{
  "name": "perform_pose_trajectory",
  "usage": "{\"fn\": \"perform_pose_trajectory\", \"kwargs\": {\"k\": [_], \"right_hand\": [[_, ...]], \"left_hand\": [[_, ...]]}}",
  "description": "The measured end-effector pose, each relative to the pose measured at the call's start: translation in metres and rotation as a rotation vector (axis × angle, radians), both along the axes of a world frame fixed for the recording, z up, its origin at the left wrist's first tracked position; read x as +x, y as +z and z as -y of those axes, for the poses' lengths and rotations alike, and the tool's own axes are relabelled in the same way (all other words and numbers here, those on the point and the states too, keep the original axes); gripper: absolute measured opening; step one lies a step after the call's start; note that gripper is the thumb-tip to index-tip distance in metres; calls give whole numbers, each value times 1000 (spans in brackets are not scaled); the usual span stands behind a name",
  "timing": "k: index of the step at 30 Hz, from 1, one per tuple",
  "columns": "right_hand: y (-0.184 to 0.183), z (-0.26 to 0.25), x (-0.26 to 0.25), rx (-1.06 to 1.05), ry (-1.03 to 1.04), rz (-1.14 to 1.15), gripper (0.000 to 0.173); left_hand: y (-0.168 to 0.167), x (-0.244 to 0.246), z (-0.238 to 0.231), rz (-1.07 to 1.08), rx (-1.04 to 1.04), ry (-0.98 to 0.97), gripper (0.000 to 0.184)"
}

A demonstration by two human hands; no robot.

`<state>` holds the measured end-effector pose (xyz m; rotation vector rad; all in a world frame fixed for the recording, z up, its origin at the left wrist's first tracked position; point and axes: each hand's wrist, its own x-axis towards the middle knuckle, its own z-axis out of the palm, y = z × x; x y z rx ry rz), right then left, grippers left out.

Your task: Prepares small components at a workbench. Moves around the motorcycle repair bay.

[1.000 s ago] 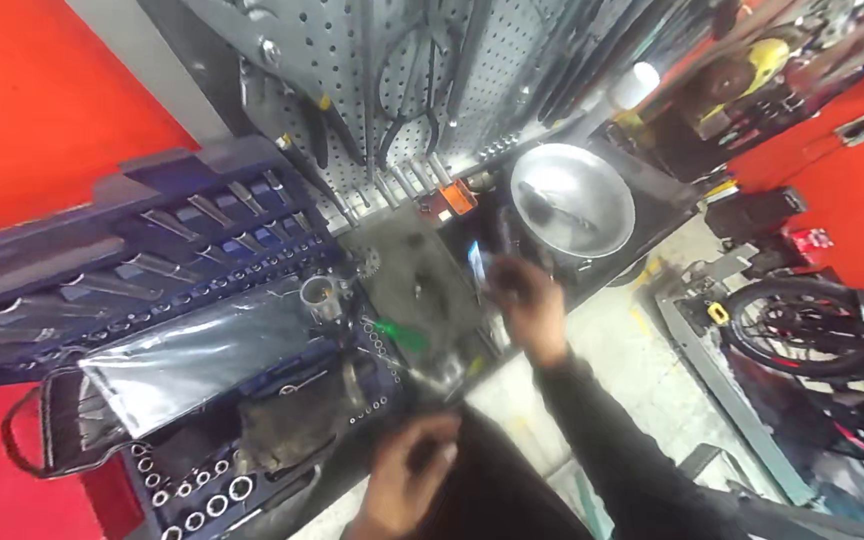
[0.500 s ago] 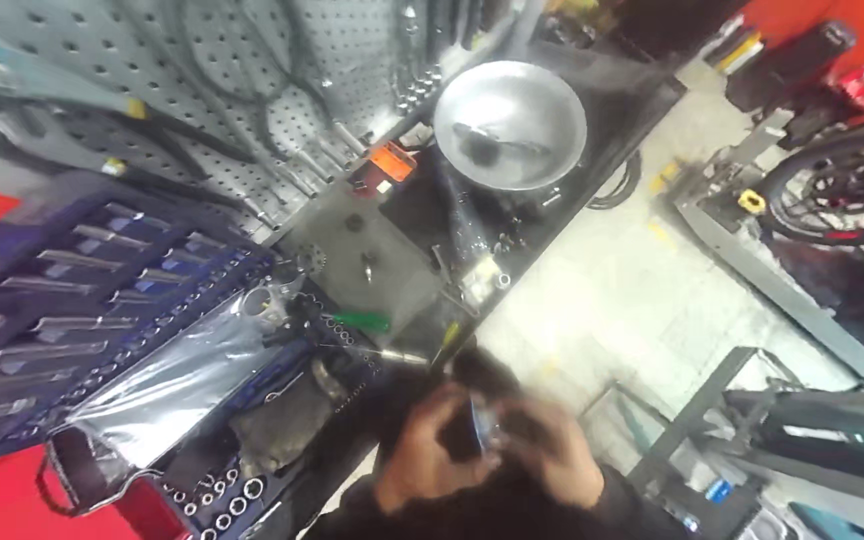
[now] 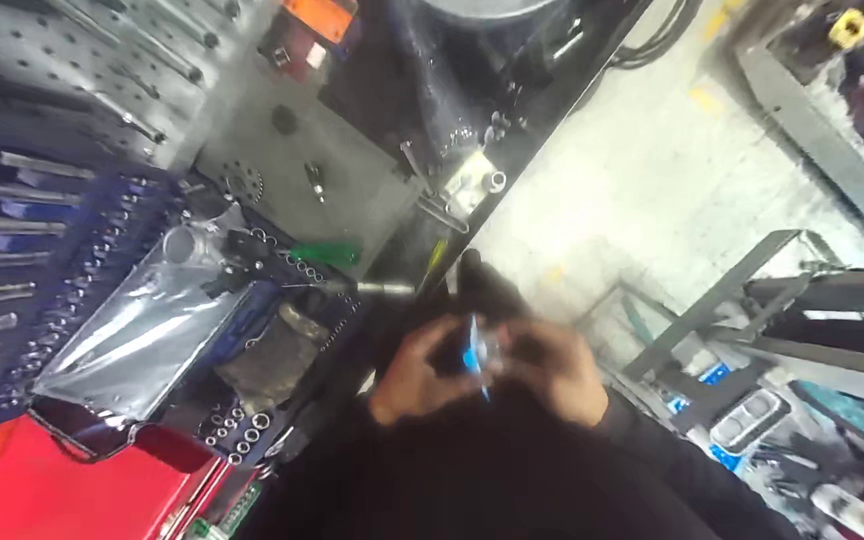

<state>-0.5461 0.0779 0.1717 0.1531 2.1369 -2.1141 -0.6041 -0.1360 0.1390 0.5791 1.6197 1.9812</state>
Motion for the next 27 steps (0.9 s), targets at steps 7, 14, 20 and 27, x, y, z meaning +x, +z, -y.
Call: {"fn": "perform_pose_trajectory", "kwargs": {"k": [7,14,20,27], "right_hand": [[0,1,-19,134,165,90,32],[-8,4,-44,63,592,-86,34],[-13,36,-54,-372,472,-155,36],[-13,59,-63,-444,459,-207,34]], "left_hand": [[-4,-7,18,-205,-207,-112,32],[3,-28,28,-48,147,-285,29],[9,-32,43,60,328,-169,22],[8,-34,60,51,397,-105,24]]}}
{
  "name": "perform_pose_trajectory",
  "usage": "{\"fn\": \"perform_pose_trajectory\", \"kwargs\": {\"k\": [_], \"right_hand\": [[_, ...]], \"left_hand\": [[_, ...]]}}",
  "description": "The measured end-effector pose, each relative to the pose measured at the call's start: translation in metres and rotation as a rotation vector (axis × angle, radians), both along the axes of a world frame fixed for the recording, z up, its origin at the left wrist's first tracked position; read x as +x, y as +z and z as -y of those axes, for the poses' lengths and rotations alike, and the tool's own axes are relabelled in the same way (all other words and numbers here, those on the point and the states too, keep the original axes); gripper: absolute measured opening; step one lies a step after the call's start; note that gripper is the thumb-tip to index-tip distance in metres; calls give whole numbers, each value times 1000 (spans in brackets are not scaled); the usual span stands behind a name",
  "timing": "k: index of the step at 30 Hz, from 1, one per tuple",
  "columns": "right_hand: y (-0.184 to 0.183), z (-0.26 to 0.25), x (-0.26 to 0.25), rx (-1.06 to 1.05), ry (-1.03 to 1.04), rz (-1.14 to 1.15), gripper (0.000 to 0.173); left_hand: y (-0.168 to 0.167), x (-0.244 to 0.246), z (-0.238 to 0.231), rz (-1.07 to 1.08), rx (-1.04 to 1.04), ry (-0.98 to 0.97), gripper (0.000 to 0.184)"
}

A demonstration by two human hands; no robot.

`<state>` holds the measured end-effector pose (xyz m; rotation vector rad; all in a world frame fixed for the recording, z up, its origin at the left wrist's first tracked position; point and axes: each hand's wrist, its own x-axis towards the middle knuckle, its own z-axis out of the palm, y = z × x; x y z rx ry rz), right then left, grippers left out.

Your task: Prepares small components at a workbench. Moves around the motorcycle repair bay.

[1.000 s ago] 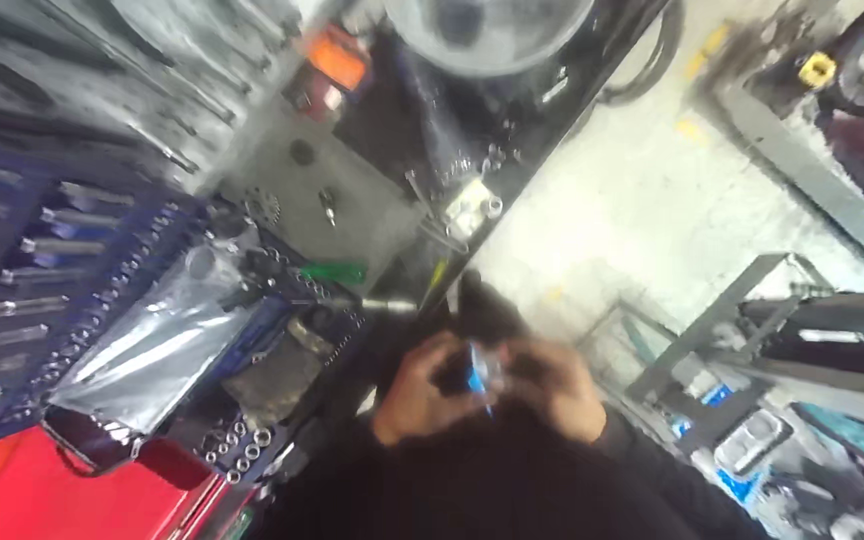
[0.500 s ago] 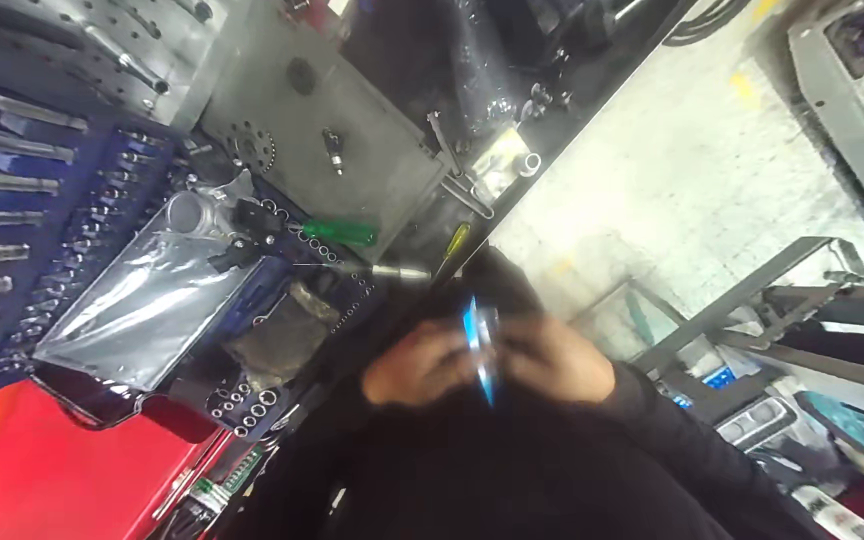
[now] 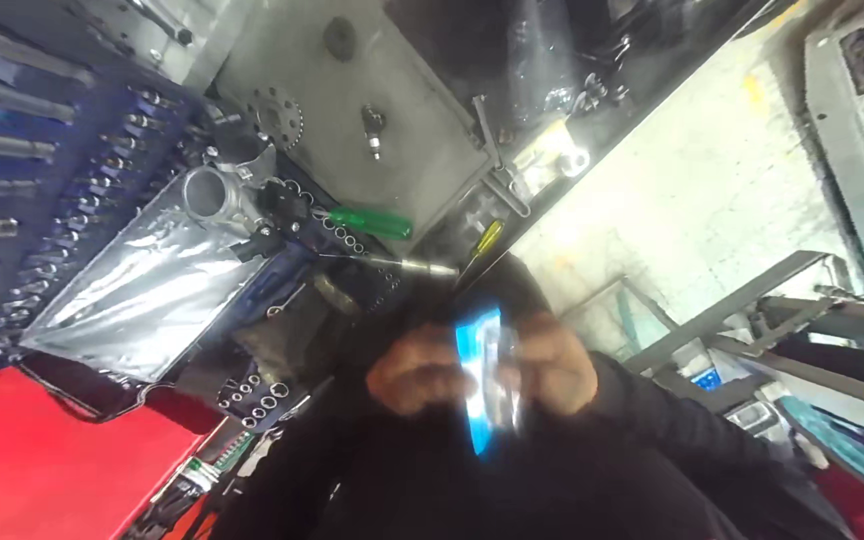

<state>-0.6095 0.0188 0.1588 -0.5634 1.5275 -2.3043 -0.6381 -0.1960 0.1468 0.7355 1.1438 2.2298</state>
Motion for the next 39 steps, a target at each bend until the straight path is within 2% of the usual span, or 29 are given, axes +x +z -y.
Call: {"fn": "perform_pose_trajectory", "kwargs": {"k": [9,12,15,17,20,24,26,28,33,36,39], "right_hand": [[3,11,1,-70,78,18,34],[8,9,-3,77,47,105,29],[15,7,-6,364,-97,-23,27],[19,3,-9,489,-115,-153,32],[21,2,-11,539,-49,-259,35],[18,2,-7,510,-55,-154,28],[21,1,-6,531,-99,-135,45],[24,1,-6,577,-144,-205,51],[34,-3,-7,755,-120,-392,34],[36,-9,-7,730,-152,-431,27],[34,-13,-5,704,-153,-424,23]], "left_hand": [[-4,12,8,-25,70,68,27],[-4,11,8,-17,-59,200,21],[-11,15,9,-20,-147,237,16],[-13,18,10,-18,-177,231,32],[-12,12,12,2,-174,276,31],[-7,-3,21,-51,-128,139,33],[-9,-7,21,-67,-123,73,32],[-11,-11,20,-83,-129,58,29],[-7,-17,8,-117,-168,57,28],[-4,-16,0,-110,-202,64,29],[-4,-2,-9,-24,-225,133,22]]}}
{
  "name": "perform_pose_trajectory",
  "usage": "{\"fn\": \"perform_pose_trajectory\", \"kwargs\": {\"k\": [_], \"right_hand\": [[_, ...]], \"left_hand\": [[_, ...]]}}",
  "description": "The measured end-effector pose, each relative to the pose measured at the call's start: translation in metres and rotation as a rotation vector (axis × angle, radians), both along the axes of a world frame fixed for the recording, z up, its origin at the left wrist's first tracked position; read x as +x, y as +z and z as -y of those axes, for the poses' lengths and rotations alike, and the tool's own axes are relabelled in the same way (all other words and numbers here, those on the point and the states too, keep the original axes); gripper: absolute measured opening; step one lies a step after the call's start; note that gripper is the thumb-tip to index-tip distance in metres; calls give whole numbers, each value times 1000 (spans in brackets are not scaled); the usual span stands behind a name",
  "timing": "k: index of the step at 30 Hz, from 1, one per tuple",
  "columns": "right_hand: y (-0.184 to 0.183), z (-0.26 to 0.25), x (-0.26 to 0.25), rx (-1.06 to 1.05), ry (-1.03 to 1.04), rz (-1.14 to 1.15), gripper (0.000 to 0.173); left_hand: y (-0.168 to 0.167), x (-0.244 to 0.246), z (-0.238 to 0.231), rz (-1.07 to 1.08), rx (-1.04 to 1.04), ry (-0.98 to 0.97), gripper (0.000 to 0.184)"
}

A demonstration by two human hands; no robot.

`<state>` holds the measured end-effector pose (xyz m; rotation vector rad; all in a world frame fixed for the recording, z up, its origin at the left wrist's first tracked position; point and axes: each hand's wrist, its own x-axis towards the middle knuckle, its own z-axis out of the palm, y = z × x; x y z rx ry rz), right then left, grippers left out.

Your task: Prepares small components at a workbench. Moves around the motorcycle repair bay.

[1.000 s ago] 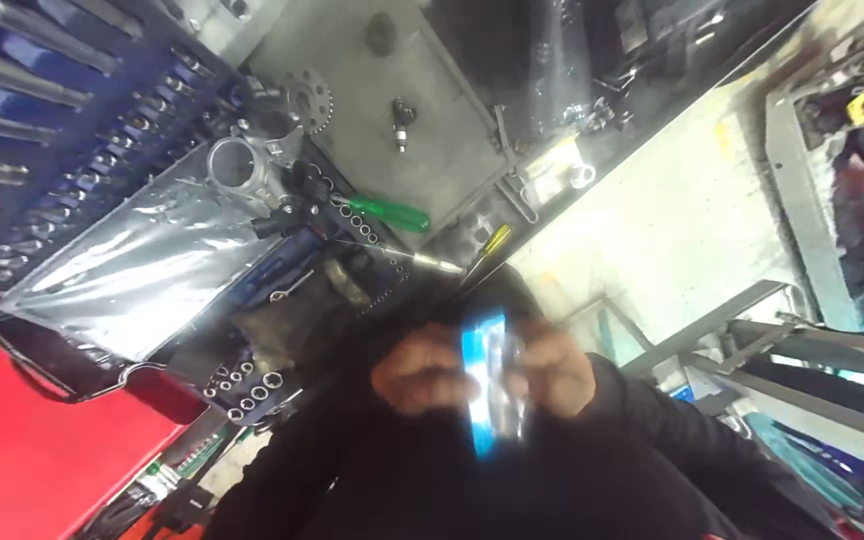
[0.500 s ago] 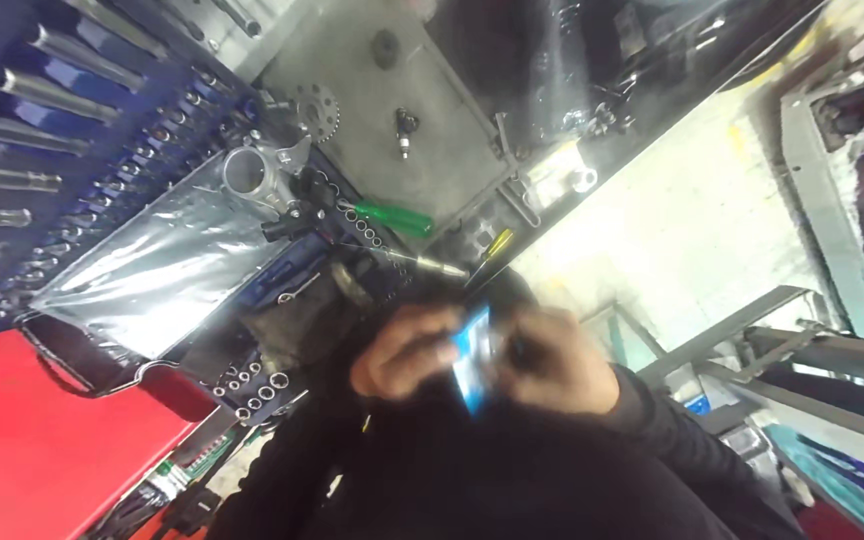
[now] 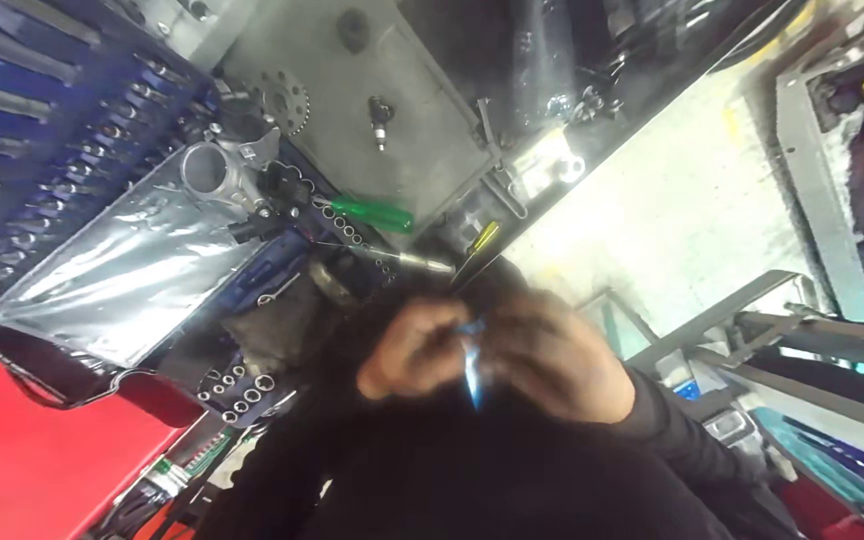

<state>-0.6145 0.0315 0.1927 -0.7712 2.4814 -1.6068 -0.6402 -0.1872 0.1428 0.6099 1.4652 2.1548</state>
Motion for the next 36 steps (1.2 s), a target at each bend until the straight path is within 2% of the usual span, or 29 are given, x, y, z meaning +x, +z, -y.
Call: {"fn": "perform_pose_trajectory", "kwargs": {"k": [5,9,13,16,20,22,24,28,30,32,36], "right_hand": [[2,-1,-5,-13,28,130,28],[-4,-4,-2,-199,-67,230,23],[-17,-13,5,-328,-35,382,27],[-21,-14,7,-299,-74,349,26],[-26,-17,5,-220,-78,232,10],[-28,-17,6,-181,-105,199,10],[-28,-17,6,-141,-131,175,11],[-23,-16,4,-116,-174,141,13],[-22,-18,3,-94,-199,122,13],[-22,-17,4,-96,-180,125,14],[-22,-11,5,-73,-17,149,16]], "left_hand": [[-2,19,-10,51,-14,109,24],[0,21,-9,32,6,205,22],[-3,20,-5,18,-13,254,22],[-4,21,-6,-17,-50,322,25],[-2,16,-4,-73,-70,441,29],[-1,15,-3,-136,-78,401,27],[-2,11,-3,-289,-110,323,12],[9,2,4,-607,-355,151,32],[15,-1,8,-623,-464,47,40],[18,-4,12,-551,-458,-42,42],[14,-12,21,-436,-369,-223,25]]}}
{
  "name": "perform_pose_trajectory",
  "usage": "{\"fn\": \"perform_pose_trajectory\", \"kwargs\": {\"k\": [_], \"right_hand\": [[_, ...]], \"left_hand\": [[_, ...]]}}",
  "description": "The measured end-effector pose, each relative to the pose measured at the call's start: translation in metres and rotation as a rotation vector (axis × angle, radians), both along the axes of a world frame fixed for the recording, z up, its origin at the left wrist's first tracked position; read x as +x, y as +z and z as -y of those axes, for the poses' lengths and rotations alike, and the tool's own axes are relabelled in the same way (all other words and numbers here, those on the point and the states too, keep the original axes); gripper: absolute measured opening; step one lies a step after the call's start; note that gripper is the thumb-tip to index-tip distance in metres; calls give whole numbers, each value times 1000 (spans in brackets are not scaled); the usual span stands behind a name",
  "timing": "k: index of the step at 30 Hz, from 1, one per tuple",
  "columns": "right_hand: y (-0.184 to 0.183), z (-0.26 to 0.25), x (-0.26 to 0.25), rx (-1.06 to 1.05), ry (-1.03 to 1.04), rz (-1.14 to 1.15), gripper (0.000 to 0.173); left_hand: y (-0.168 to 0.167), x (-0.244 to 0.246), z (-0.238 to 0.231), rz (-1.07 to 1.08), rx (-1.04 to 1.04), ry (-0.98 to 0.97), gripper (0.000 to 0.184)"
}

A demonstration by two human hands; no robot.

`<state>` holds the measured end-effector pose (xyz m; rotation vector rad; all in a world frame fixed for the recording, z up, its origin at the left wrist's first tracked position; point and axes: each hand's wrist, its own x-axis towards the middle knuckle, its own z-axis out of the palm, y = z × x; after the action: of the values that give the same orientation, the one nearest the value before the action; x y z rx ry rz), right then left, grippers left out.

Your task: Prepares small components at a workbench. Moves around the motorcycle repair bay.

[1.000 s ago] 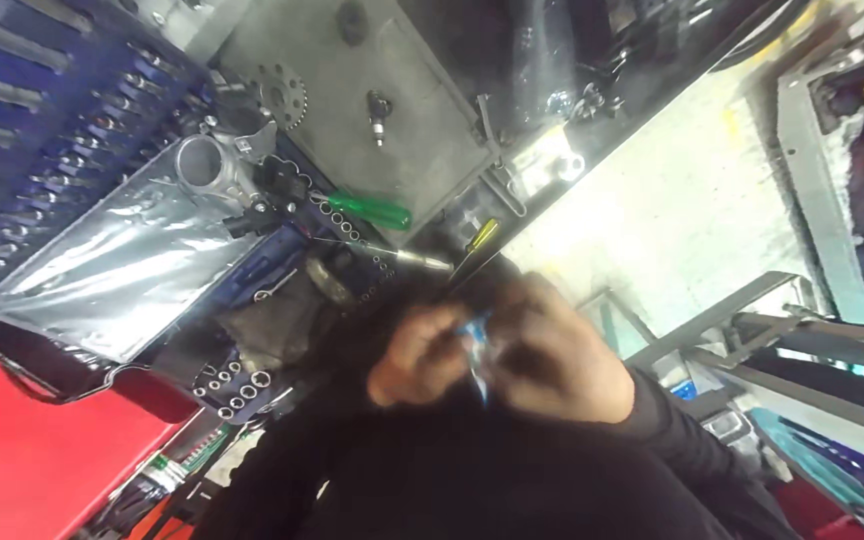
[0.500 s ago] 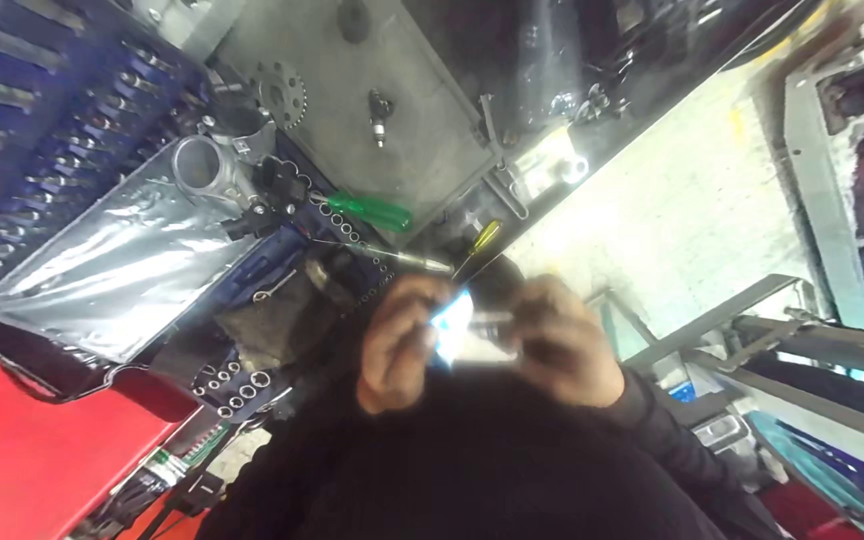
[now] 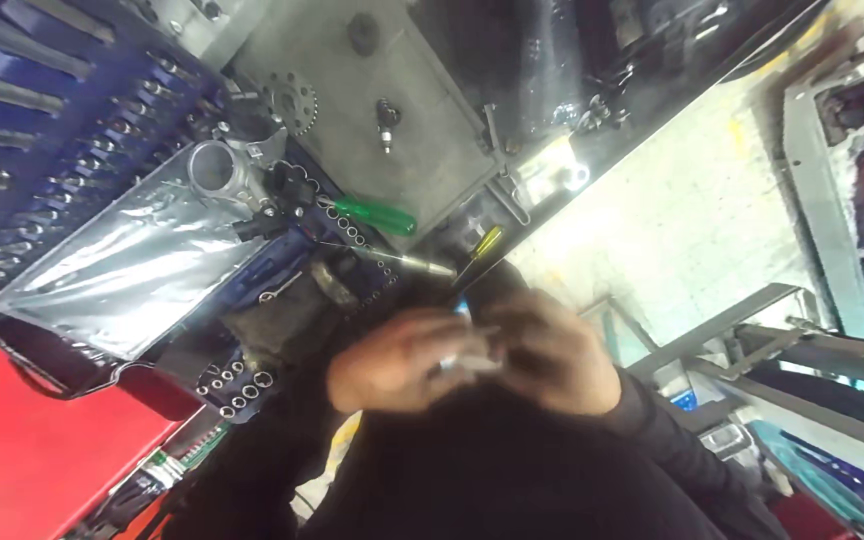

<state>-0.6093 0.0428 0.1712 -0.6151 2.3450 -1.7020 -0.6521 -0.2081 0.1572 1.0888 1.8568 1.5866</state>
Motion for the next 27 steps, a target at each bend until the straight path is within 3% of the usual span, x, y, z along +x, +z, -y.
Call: {"fn": "perform_pose_trajectory", "kwargs": {"k": [3,10,15,18,22,27], "right_hand": [[-4,-4,1,46,41,-24,12],[-4,3,-4,121,113,-88,11],[-4,7,-6,46,-3,-116,9],[-2,7,-7,15,24,-91,8],[-4,7,-9,38,99,-88,11],[-10,0,-6,32,84,-87,9]], "left_hand": [[-6,5,13,18,-51,27,15],[-11,18,15,-174,-148,196,40],[-14,13,13,-287,-166,233,28],[-21,15,13,-200,-74,183,20],[-22,12,13,-204,-111,138,26],[-29,23,17,-221,-44,239,26]]}}
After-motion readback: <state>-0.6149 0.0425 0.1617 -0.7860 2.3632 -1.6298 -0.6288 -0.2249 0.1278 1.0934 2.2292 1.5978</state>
